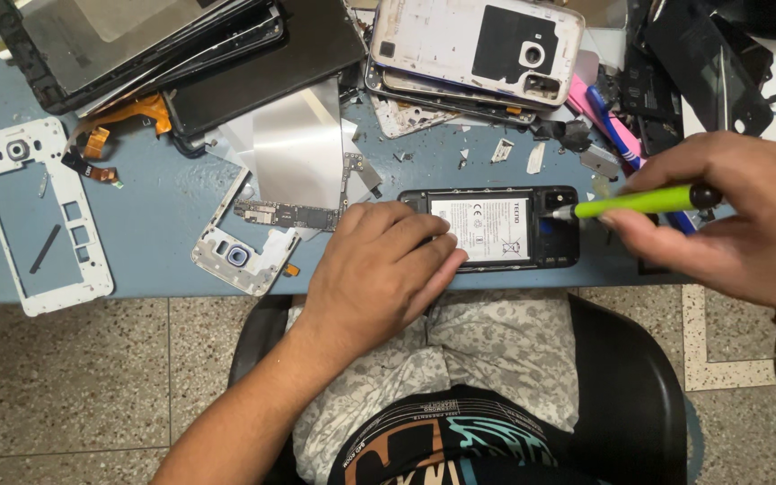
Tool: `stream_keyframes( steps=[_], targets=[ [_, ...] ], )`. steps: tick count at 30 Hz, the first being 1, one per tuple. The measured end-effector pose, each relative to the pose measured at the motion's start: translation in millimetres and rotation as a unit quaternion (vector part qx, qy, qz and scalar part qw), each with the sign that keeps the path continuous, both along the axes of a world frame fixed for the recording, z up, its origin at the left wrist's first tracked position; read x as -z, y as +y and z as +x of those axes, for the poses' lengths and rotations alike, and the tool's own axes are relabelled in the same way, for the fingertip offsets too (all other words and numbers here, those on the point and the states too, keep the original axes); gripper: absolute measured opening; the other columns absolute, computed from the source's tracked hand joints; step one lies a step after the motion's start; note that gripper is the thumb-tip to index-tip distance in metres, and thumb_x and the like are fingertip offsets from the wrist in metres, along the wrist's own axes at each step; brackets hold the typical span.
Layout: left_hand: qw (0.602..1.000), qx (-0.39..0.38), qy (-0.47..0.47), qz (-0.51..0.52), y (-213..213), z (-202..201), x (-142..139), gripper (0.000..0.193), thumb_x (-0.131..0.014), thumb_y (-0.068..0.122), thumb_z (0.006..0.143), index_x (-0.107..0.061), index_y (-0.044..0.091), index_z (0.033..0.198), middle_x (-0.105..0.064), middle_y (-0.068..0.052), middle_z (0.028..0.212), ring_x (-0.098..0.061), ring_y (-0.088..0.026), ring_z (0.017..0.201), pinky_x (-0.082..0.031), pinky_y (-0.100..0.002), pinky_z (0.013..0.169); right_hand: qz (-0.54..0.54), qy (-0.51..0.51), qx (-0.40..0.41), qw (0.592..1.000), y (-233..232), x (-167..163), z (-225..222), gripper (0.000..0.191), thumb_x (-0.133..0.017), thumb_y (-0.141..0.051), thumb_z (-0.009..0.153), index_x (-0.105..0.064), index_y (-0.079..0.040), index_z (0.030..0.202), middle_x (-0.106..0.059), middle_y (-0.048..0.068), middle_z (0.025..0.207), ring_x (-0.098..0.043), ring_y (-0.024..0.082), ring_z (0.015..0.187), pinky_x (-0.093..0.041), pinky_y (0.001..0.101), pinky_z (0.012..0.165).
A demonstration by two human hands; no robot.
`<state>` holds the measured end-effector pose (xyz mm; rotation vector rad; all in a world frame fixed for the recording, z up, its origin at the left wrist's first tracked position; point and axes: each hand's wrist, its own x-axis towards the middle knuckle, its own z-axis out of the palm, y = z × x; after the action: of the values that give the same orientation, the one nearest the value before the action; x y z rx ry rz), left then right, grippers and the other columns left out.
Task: The person uses a green-handled screwdriver to remove screws from the back of a disassembled smartphone. The person holds the phone steady with the left hand while unscrewing multiple fasteners around the battery and camera area. The phone remains on the workbench throughout the clip.
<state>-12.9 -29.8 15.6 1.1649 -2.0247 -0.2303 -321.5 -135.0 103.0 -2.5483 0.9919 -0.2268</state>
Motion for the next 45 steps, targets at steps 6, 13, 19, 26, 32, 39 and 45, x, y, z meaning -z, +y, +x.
stream_keyframes(
  steps=[6, 13, 19, 26, 32, 39, 45],
  targets=[
    [1.0, -0.002, 0.001, 0.0, 0.0, -0.8, -0.3, 0.013, -0.079, 0.02, 0.096, -0.076, 0.007, 0.098, -0.073, -0.004, 0.105, -0.064, -0.022, 0.105, -0.046, -0.036, 0.088, -0.059, -0.019, -0.133, 0.989, -6.2, -17.7, 21.2, 0.028, -0.069, -0.021, 0.088, -0.058, 0.002, 0.1, -0.068, 0.028, 0.107, -0.074, 0.028, 0.092, -0.066, 0.0287, 0.065],
    [1.0, -0.001, 0.004, -0.001, 0.3, -0.6, -0.8, 0.013, -0.079, 0.02, 0.096, -0.076, 0.007, 0.098, -0.073, -0.004, 0.105, -0.064, -0.022, 0.105, -0.047, -0.036, 0.089, 0.019, 0.392, 0.011, 0.92, 0.3, -28.4, 48.0, 0.025, -0.065, -0.04, 0.09, -0.065, -0.021, 0.107, -0.073, 0.003, 0.102, -0.079, 0.014, 0.085, -0.067, 0.0274, 0.071],
    [1.0, -0.003, 0.0, -0.003, 0.0, -0.5, -1.5, 0.013, -0.079, 0.019, 0.096, -0.076, 0.007, 0.098, -0.073, -0.004, 0.105, -0.064, -0.022, 0.105, -0.046, -0.036, 0.088, -0.036, 0.199, -0.054, 0.978, -1.1, -19.1, 26.7, 0.025, -0.072, -0.031, 0.09, -0.064, -0.013, 0.105, -0.074, 0.006, 0.102, -0.079, 0.016, 0.087, -0.066, 0.0285, 0.067],
    [1.0, -0.002, -0.001, -0.003, 0.1, -0.5, -1.9, 0.012, -0.079, 0.019, 0.096, -0.076, 0.007, 0.098, -0.072, -0.004, 0.106, -0.063, -0.022, 0.106, -0.046, -0.036, 0.089, -0.068, 0.118, -0.077, 0.988, -5.9, -13.2, 21.3, 0.026, -0.074, -0.029, 0.086, -0.066, -0.006, 0.096, -0.074, 0.013, 0.094, -0.076, 0.018, 0.078, -0.061, 0.0284, 0.056],
    [1.0, -0.003, 0.001, -0.002, -0.2, -0.8, -2.9, 0.013, -0.079, 0.019, 0.096, -0.076, 0.007, 0.099, -0.072, -0.004, 0.106, -0.063, -0.022, 0.105, -0.046, -0.037, 0.089, -0.099, 0.07, -0.114, 0.986, -8.3, -16.9, 25.7, 0.025, -0.069, -0.023, 0.086, -0.062, -0.002, 0.098, -0.072, 0.019, 0.095, -0.074, 0.023, 0.08, -0.061, 0.0295, 0.058],
    [1.0, 0.0, 0.002, -0.004, -0.7, -0.4, -0.5, 0.012, -0.079, 0.019, 0.096, -0.076, 0.007, 0.098, -0.073, -0.004, 0.105, -0.063, -0.022, 0.105, -0.046, -0.037, 0.089, -0.025, 0.245, 0.011, 0.969, -7.9, -16.3, 28.5, 0.025, -0.073, -0.029, 0.086, -0.069, -0.011, 0.102, -0.077, 0.007, 0.09, -0.078, 0.015, 0.074, -0.063, 0.0315, 0.057],
    [1.0, 0.002, 0.009, -0.003, -1.3, -0.5, -1.2, 0.012, -0.079, 0.018, 0.096, -0.075, 0.007, 0.098, -0.073, -0.004, 0.105, -0.064, -0.022, 0.105, -0.046, -0.036, 0.088, -0.034, 0.111, -0.051, 0.992, -4.3, -17.5, 29.4, 0.024, -0.073, -0.02, 0.089, -0.065, -0.004, 0.105, -0.075, 0.015, 0.108, -0.078, 0.02, 0.093, -0.067, 0.0276, 0.064]
  ],
)
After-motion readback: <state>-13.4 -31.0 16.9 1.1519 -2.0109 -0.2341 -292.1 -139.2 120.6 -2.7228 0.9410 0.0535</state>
